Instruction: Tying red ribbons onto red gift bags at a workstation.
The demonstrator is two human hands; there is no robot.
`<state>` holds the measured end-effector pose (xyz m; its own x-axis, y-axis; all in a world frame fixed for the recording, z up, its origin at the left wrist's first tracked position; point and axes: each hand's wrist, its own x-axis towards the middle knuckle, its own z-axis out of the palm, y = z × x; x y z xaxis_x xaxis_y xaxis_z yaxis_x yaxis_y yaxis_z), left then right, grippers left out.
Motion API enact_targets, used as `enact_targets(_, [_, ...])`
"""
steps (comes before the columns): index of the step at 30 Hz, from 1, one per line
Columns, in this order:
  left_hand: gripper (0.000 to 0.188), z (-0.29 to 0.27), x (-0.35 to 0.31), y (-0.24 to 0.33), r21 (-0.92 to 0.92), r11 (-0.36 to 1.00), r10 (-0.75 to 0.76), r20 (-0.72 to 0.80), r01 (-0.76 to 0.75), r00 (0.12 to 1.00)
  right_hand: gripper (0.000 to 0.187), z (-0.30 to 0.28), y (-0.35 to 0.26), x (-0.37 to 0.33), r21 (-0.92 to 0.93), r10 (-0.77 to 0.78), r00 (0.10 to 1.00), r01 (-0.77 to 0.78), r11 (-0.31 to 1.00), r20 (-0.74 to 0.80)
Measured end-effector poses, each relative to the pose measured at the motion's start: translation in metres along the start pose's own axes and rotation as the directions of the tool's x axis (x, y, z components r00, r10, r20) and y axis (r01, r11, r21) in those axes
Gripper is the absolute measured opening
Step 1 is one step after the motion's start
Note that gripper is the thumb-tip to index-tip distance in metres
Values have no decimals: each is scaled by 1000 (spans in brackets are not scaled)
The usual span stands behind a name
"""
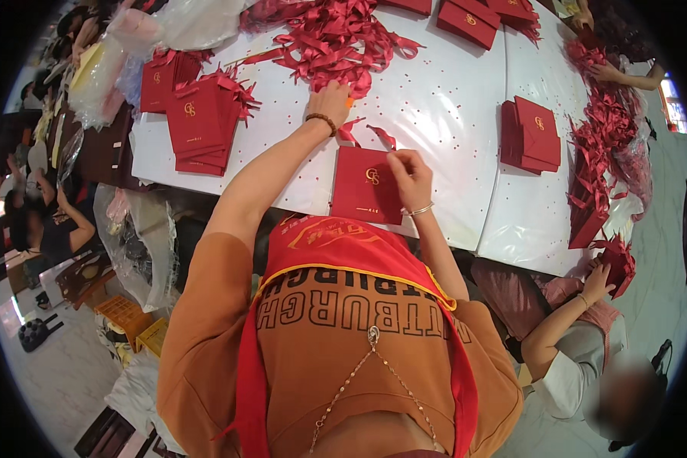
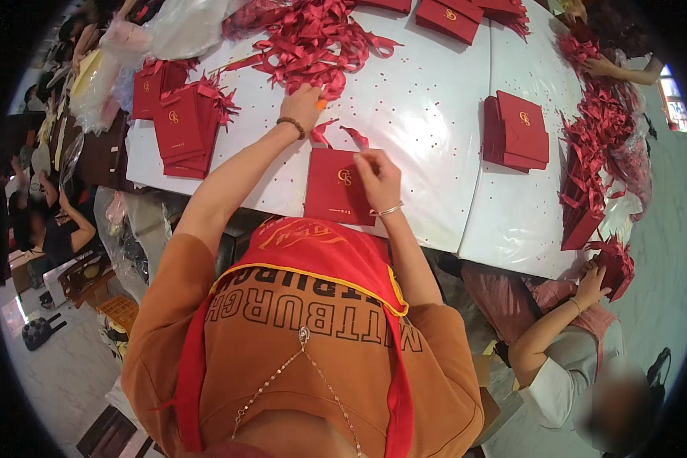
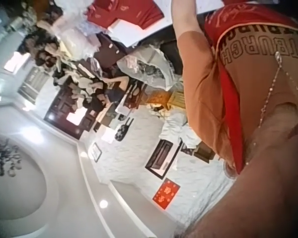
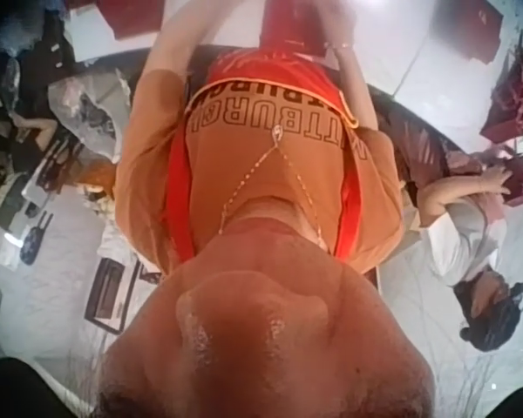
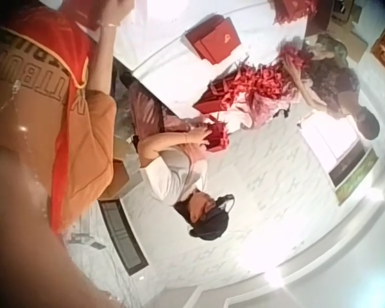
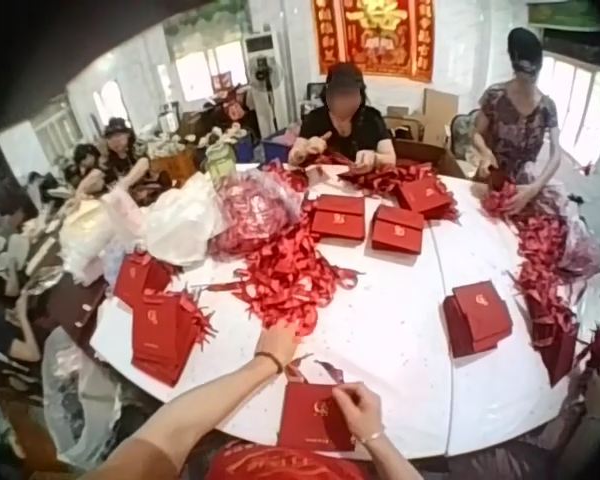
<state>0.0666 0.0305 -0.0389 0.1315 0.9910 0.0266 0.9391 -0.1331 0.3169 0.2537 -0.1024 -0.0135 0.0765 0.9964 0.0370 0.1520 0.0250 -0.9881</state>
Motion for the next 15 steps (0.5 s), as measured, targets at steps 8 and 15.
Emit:
enact_targets(8, [29, -105, 9, -20, -723, 680, -56, 113, 120, 992, 13, 7, -2, 5, -125, -24, 992, 40, 991, 126])
enact_targets(15, [24, -213, -17, -18, -912, -406, 211, -28, 61, 977, 17, 33, -29, 22, 7, -20, 947, 19, 1000, 321])
